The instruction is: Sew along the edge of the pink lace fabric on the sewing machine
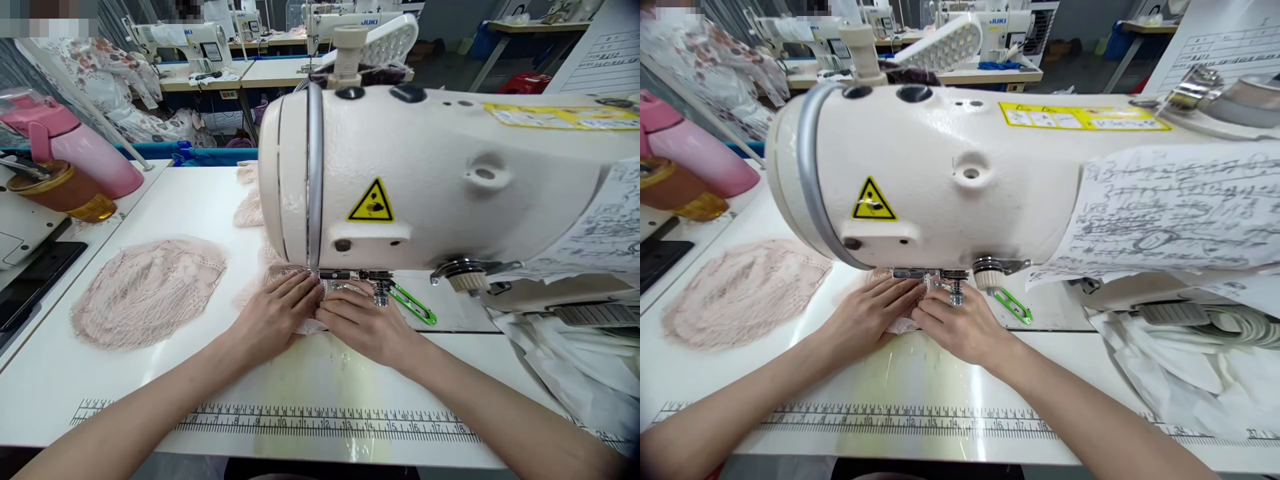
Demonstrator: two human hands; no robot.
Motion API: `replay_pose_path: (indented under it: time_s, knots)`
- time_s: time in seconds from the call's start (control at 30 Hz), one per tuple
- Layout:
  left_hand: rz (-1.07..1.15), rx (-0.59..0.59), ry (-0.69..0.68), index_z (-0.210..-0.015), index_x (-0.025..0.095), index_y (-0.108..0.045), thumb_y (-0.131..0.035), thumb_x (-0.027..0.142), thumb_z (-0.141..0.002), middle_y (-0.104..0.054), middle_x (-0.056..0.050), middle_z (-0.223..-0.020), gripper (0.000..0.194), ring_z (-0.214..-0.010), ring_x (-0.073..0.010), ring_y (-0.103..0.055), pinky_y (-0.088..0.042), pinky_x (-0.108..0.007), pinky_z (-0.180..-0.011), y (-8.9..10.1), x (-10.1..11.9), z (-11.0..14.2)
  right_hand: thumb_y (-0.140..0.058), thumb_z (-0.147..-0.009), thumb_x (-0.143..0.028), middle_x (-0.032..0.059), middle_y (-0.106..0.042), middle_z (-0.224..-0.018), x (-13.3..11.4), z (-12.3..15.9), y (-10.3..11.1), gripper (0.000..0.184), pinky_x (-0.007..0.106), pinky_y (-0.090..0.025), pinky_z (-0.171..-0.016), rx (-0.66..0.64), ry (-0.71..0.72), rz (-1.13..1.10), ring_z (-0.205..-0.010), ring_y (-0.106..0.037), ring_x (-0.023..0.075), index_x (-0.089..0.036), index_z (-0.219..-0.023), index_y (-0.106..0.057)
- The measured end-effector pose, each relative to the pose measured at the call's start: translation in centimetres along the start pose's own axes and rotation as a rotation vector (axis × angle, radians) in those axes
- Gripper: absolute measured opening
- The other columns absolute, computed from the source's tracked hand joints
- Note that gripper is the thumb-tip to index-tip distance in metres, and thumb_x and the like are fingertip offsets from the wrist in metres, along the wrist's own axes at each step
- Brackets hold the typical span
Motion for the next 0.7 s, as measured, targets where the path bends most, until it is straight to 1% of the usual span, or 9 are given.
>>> replay_pose_path:
  time_s: [0.07, 0.2, 0.33, 0.43, 0.6, 0.7]
  knots:
    - [-0.007, 0.005, -0.003, -0.132, 0.007, -0.052, -0.046, 0.022, -0.094, -0.057, -0.016, -0.135, 0.041, -0.127, -0.0267, -0.054, -0.048, -0.043, -0.106, 0.1, 0.0, 0.0, -0.055, -0.088, -0.003, -0.0043, -0.072, -0.085, 0.0, -0.1, 0.2, 0.019, 0.031, -0.046, -0.085, 0.017, -0.005, 0.007, -0.089, -0.063, 0.0112, -0.019, -0.094, -0.063]
    - [0.0, 0.002, 0.01, -0.133, 0.008, -0.051, -0.046, 0.019, -0.092, -0.058, -0.014, -0.135, 0.042, -0.128, -0.0255, -0.053, -0.047, -0.043, -0.107, 0.0, -0.2, 0.0, -0.054, -0.088, -0.003, -0.0042, -0.072, -0.084, -0.1, -0.4, 0.2, 0.02, 0.031, -0.048, -0.081, 0.012, -0.007, 0.034, -0.087, -0.063, 0.0112, -0.02, -0.094, -0.064]
    - [0.028, -0.001, 0.011, -0.132, 0.008, -0.052, -0.047, 0.018, -0.089, -0.058, -0.013, -0.134, 0.045, -0.128, -0.0255, -0.053, -0.047, -0.042, -0.107, 0.0, -0.5, 0.1, -0.055, -0.088, -0.004, -0.0033, -0.072, -0.082, -0.4, -0.7, 0.1, 0.019, 0.033, -0.049, -0.088, 0.003, 0.011, 0.02, -0.084, -0.063, 0.0122, -0.019, -0.093, -0.066]
    - [0.05, 0.005, 0.017, -0.133, 0.008, -0.052, -0.049, 0.018, -0.086, -0.059, -0.013, -0.134, 0.048, -0.127, -0.026, -0.054, -0.048, -0.043, -0.107, -0.1, -0.8, 0.2, -0.054, -0.088, -0.005, -0.003, -0.072, -0.082, -0.5, -0.8, 0.0, 0.019, 0.033, -0.05, -0.09, 0.013, 0.002, 0.014, -0.085, -0.063, 0.0124, -0.019, -0.091, -0.067]
    - [0.097, 0.004, 0.039, -0.135, 0.012, -0.052, -0.048, 0.01, -0.077, -0.059, -0.01, -0.134, 0.058, -0.128, -0.0247, -0.054, -0.047, -0.044, -0.107, -0.3, -1.3, 0.3, -0.056, -0.086, -0.002, -0.0024, -0.072, -0.084, -0.6, -0.7, -0.3, 0.02, 0.034, -0.049, -0.093, 0.006, -0.01, -0.007, -0.089, -0.065, 0.013, -0.017, -0.093, -0.067]
    - [0.094, -0.005, 0.045, -0.133, 0.011, -0.053, -0.048, 0.007, -0.072, -0.059, -0.01, -0.134, 0.061, -0.126, -0.0242, -0.055, -0.047, -0.042, -0.107, -0.4, -1.5, 0.2, -0.056, -0.085, -0.001, -0.0021, -0.072, -0.084, -0.7, -0.8, -0.4, 0.021, 0.035, -0.049, -0.095, 0.015, -0.011, -0.008, -0.09, -0.065, 0.0134, -0.016, -0.093, -0.067]
Point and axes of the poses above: each hand's wrist, its own z-axis away from the middle knuckle, its own y-axis out of the back of the hand, x = y × z, the point moved 7 cm from there along -z, towards the middle knuckle
